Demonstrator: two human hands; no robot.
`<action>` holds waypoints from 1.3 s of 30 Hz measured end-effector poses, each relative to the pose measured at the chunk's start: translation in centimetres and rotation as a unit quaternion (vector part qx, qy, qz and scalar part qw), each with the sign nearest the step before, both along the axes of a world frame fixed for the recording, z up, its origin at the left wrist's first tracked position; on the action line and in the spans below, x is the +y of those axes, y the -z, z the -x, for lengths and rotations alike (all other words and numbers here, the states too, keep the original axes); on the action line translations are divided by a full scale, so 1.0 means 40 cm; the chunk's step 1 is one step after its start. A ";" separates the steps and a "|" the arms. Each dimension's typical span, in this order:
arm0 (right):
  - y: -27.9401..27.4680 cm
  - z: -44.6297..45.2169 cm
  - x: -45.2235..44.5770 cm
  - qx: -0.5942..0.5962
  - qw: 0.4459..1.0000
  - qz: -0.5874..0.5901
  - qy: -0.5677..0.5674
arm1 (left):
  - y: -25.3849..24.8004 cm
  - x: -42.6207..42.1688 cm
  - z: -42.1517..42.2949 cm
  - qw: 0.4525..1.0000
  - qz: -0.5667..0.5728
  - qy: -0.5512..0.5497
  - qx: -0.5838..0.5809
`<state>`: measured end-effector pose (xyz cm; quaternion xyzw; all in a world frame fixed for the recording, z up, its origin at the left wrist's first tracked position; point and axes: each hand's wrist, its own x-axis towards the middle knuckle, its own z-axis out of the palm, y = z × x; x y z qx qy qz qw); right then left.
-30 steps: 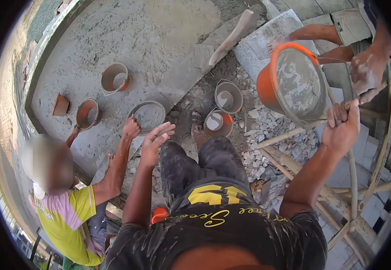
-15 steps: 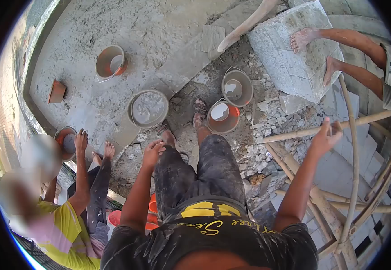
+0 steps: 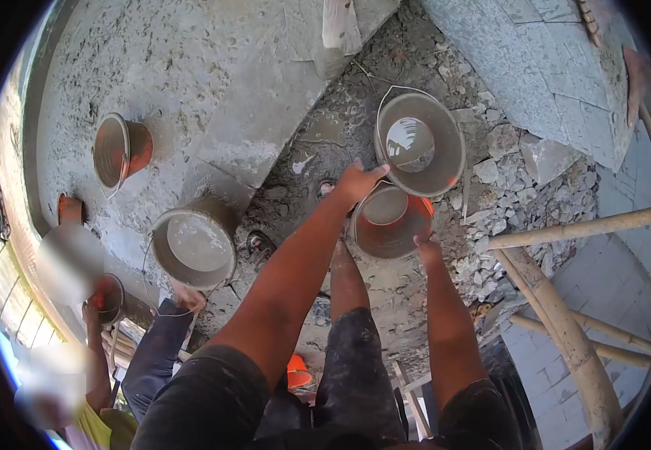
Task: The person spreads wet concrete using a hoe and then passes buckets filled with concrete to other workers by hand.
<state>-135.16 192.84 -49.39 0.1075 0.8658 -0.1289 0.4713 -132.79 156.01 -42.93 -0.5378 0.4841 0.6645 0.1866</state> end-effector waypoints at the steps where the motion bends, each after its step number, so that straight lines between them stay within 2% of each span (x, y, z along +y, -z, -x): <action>1: -0.032 0.007 -0.030 0.016 0.993 0.088 0.080 | 0.043 -0.010 0.046 0.999 -0.048 0.012 0.017; 2: -0.056 0.016 -0.042 0.005 0.993 0.085 0.080 | 0.066 -0.015 0.078 0.994 -0.097 0.022 0.035; 3: -0.081 0.017 -0.043 -0.024 0.985 0.087 0.145 | 0.074 0.004 0.087 0.994 -0.100 0.021 0.023; 4: -0.092 0.017 -0.042 -0.048 0.972 0.091 0.209 | 0.075 0.018 0.103 0.998 -0.057 -0.014 0.022; 6: -0.118 0.008 -0.024 -0.029 0.966 0.097 0.238 | 0.089 0.045 0.121 0.998 -0.002 -0.051 0.021; 7: -0.134 -0.005 -0.014 -0.004 0.957 0.104 0.271 | 0.129 0.068 0.103 0.994 0.065 -0.064 0.060; 8: -0.146 -0.021 0.012 0.002 0.959 0.123 0.256 | 0.140 0.069 0.091 0.983 0.130 -0.076 0.102; 10: -0.200 -0.038 0.039 0.013 0.960 0.148 0.236 | 0.021 0.010 0.057 0.982 0.151 -0.057 0.095; 11: -0.245 -0.030 0.033 0.094 0.992 0.061 0.052 | -0.054 -0.021 0.040 0.982 0.164 -0.038 0.088; 12: -0.291 -0.020 0.023 0.173 0.976 -0.031 -0.131 | -0.116 -0.045 0.027 0.980 0.168 -0.040 0.094; 13: -0.336 -0.010 0.019 0.180 0.974 -0.030 -0.132 | -0.175 -0.062 0.013 0.973 0.198 0.052 0.106; 14: -0.396 0.000 -0.005 0.277 0.942 -0.046 -0.185 | -0.219 -0.066 -0.002 0.957 0.227 0.143 0.115; 15: -0.454 0.011 -0.034 0.372 0.896 -0.060 -0.236 | -0.246 -0.063 -0.016 0.956 0.231 0.138 0.119; 17: -0.570 0.030 -0.088 0.385 0.877 -0.147 -0.247 | -0.292 -0.059 -0.046 0.894 0.367 0.222 0.129; 18: -0.618 0.054 -0.090 0.426 0.852 -0.112 -0.282 | -0.315 -0.069 -0.057 0.894 0.374 0.213 0.129; 19: -0.667 0.064 -0.097 0.418 0.872 -0.138 -0.215 | -0.335 -0.080 -0.068 0.869 0.383 0.277 0.150; 20: -0.680 0.083 -0.038 0.475 0.829 -0.150 -0.255 | -0.354 -0.094 -0.079 0.840 0.390 0.339 0.168; 21: -0.775 0.100 -0.112 0.402 0.870 -0.229 -0.172 | -0.371 -0.107 -0.090 0.841 0.397 0.330 0.162; 22: -0.743 0.133 0.041 0.506 0.801 -0.197 -0.254 | -0.388 -0.117 -0.098 0.808 0.438 0.336 0.208; 23: -0.797 0.153 0.045 0.563 0.741 -0.209 -0.300 | -0.406 -0.125 -0.106 0.771 0.476 0.340 0.252; 24: -0.864 0.164 0.007 0.584 0.739 -0.196 -0.273 | -0.426 -0.139 -0.112 0.771 0.483 0.333 0.246; 25: -0.910 0.176 0.011 0.597 0.715 -0.219 -0.290 | -0.448 -0.154 -0.115 0.741 0.515 0.322 0.285; 26: -0.957 0.201 0.018 0.637 0.648 -0.243 -0.339 | -0.464 -0.163 -0.120 0.709 0.545 0.310 0.322; 27: -0.996 0.232 0.044 0.685 0.584 -0.206 -0.384 | -0.473 -0.171 -0.125 0.680 0.580 0.296 0.336; 28: -1.048 0.224 0.021 0.637 0.648 -0.262 -0.324 | -0.494 -0.183 -0.129 0.682 0.586 0.290 0.329; 30: -1.123 0.260 0.039 0.687 0.574 -0.225 -0.385 | -0.553 -0.216 -0.135 0.627 0.614 0.281 0.389; 31: -1.164 0.259 0.017 0.693 0.574 -0.225 -0.374 | -0.571 -0.224 -0.138 0.603 0.636 0.253 0.411; 33: -1.209 0.261 -0.010 0.705 0.570 -0.212 -0.365 | -0.621 -0.256 -0.158 0.590 0.644 0.237 0.426; 35: -1.238 0.289 -0.014 0.732 0.538 -0.236 -0.345 | -0.673 -0.283 -0.182 0.568 0.652 0.226 0.449; 36: -1.240 0.292 -0.027 0.737 0.534 -0.226 -0.348 | -0.686 -0.289 -0.195 0.567 0.660 0.220 0.442; 38: -1.216 0.290 -0.036 0.736 0.592 -0.207 -0.256 | -0.716 -0.292 -0.223 0.578 0.654 0.194 0.448; 39: -1.199 0.280 -0.034 0.739 0.577 -0.207 -0.279 | -0.741 -0.290 -0.251 0.601 0.635 0.189 0.447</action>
